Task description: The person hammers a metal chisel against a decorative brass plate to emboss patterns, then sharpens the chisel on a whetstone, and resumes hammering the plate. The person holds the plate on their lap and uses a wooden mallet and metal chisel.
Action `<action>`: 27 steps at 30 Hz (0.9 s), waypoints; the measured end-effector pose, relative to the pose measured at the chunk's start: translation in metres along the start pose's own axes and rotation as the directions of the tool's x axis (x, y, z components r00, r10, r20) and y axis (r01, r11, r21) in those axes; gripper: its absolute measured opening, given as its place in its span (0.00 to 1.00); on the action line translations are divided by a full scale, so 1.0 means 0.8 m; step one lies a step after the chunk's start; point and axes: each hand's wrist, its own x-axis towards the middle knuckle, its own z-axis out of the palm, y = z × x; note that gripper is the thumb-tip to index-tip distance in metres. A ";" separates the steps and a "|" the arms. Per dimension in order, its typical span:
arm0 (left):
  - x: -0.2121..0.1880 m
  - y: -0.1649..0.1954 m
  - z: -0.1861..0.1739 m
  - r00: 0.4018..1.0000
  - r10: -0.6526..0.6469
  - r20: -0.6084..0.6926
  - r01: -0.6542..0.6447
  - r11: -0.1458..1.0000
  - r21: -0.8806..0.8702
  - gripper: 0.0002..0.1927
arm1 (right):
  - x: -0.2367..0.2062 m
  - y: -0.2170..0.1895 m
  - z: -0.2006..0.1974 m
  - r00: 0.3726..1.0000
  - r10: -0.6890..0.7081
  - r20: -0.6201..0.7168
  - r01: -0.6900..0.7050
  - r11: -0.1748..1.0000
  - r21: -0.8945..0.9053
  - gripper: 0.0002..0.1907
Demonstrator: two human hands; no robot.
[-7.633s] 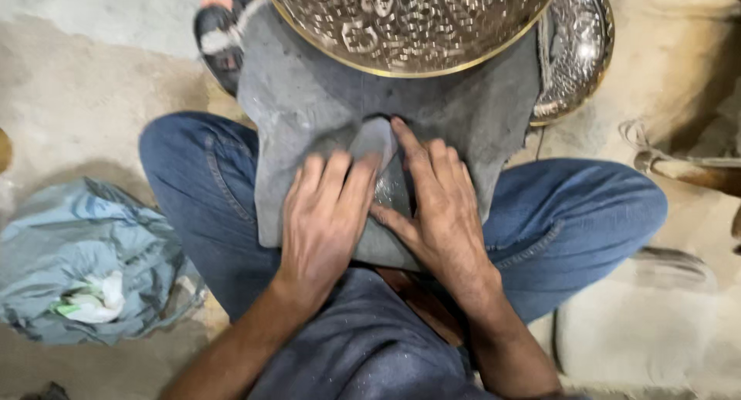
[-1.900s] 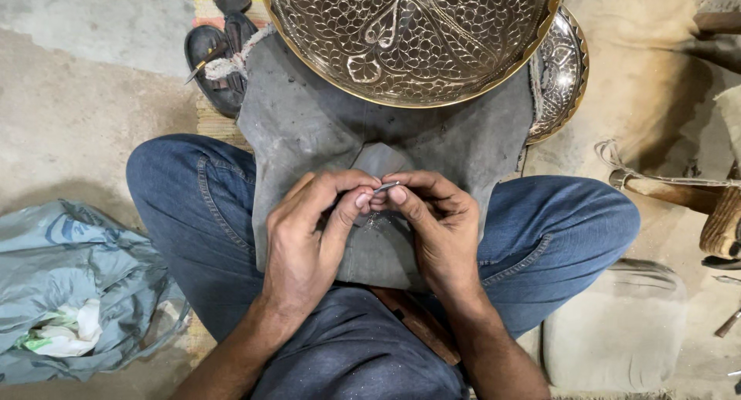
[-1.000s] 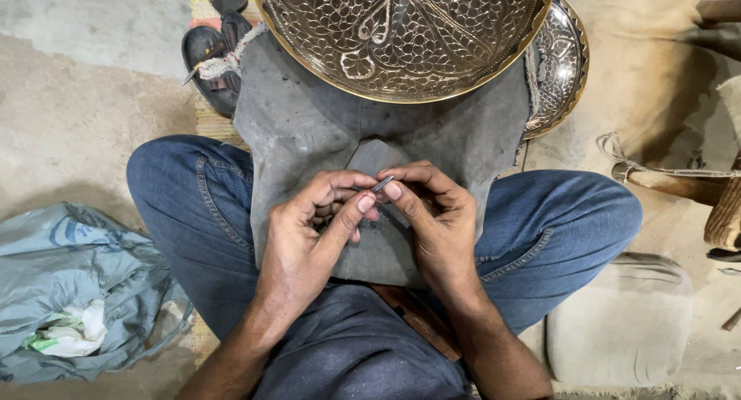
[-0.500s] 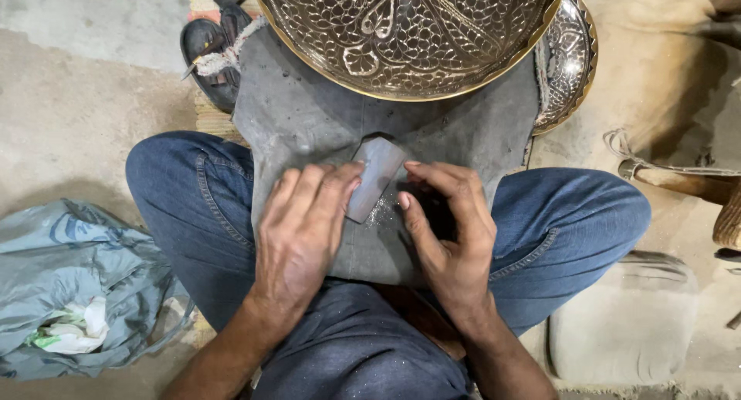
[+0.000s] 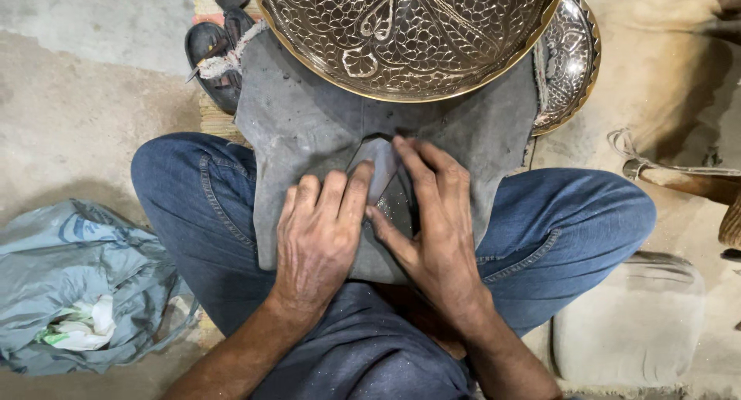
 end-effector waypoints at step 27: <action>0.009 0.005 -0.024 0.999 -0.010 -0.044 0.007 0.997 -0.077 0.21 | -0.003 0.006 -0.001 0.996 -0.033 0.080 0.041 0.995 -0.095 0.50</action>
